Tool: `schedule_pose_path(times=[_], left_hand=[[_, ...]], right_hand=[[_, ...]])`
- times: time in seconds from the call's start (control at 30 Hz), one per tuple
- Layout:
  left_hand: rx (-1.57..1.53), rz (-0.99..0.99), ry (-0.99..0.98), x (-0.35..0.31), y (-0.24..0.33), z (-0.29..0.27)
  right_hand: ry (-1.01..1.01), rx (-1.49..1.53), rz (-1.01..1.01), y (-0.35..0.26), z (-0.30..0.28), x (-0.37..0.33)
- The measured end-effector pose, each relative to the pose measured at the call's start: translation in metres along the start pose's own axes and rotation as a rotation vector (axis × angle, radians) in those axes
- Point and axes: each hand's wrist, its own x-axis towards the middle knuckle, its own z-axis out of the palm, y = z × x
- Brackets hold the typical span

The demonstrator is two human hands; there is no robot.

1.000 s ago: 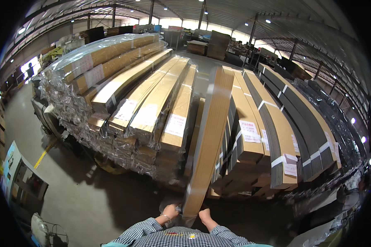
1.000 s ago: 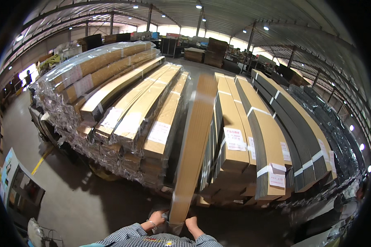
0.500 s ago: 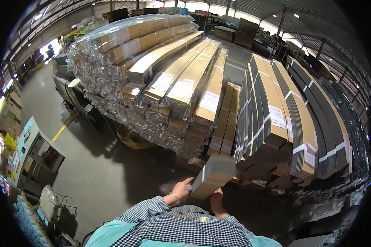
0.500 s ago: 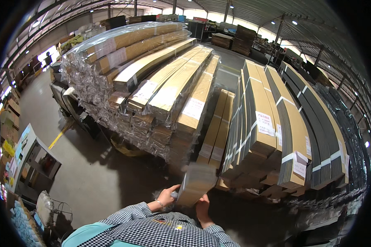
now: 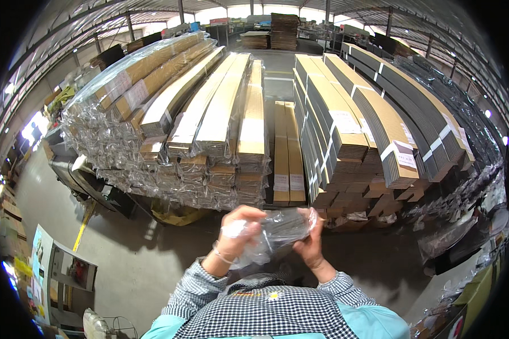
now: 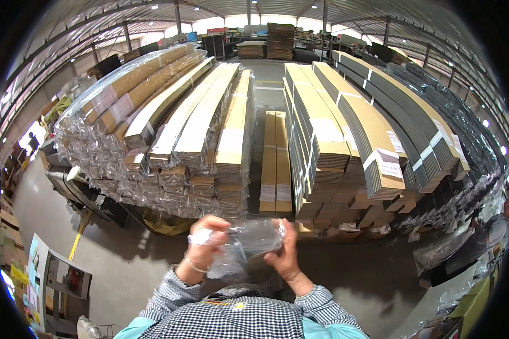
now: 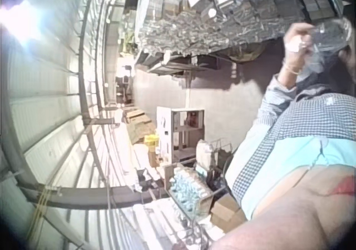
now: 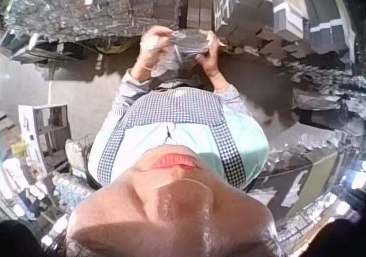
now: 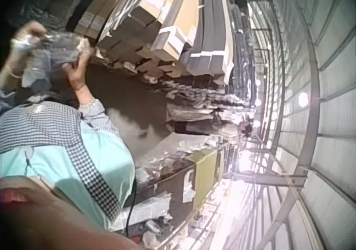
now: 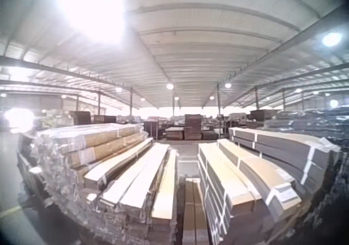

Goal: Placing long rectangular building materials into plastic sleeves or bags.

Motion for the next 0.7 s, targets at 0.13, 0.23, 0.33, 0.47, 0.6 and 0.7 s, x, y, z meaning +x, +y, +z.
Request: schedule_pose_path(times=[0.13,0.23,0.33,0.47,0.6,0.7], left_hand=[[-0.809,0.541,-0.073,0.010,0.094,0.000],[-0.828,0.588,-0.238,0.001,0.149,-0.025],[-0.441,0.585,0.117,0.016,0.143,-0.018],[-0.314,0.385,0.295,0.003,0.080,-0.086],[-0.332,0.237,0.358,0.002,0.040,-0.101],[-0.250,0.189,0.365,0.015,0.028,-0.111]], right_hand=[[-0.566,-0.232,0.438,0.109,0.001,-0.059],[-0.554,-0.358,0.378,0.123,0.024,-0.072],[-0.220,-0.316,0.352,0.139,0.013,-0.067],[0.138,-0.171,0.241,0.069,0.025,0.068],[0.228,-0.382,-0.134,-0.033,0.027,0.274],[0.148,-0.435,-0.206,-0.049,0.014,0.418]])
